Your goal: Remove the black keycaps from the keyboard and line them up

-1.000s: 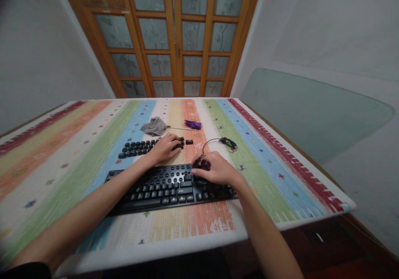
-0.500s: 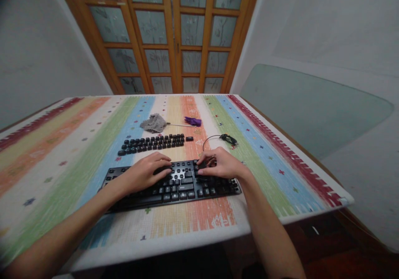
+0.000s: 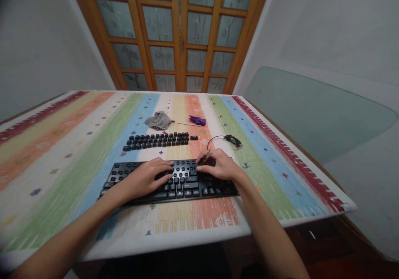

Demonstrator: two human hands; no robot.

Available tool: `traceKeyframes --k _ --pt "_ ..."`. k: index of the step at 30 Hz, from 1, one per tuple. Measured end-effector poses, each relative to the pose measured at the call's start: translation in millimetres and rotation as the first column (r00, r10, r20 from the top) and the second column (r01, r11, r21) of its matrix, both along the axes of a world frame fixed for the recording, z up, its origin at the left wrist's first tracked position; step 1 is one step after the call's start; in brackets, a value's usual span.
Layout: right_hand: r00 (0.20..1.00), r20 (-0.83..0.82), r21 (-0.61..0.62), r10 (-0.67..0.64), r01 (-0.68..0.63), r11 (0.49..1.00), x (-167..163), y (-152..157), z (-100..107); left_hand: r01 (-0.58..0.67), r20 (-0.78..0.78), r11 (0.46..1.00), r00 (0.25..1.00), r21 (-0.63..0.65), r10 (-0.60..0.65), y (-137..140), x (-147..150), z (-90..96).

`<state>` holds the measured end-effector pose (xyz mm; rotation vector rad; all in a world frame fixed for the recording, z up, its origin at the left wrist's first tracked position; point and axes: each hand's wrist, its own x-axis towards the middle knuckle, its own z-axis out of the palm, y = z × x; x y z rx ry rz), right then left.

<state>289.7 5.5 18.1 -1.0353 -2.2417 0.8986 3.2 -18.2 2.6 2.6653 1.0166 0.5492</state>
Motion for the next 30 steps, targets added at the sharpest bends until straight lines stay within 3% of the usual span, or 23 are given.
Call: traceKeyframes --k 27,30 --pt "0.997 0.072 0.110 0.041 -0.049 0.993 2.3 -10.5 1.4 -0.007 -0.019 1.000 1.000 -0.015 0.007 -2.9 1.7 1.4" --pt "0.995 0.098 0.168 0.030 -0.047 0.985 2.3 -12.3 2.6 -0.008 -0.035 1.000 0.999 -0.025 0.007 -4.1 2.4 3.9"
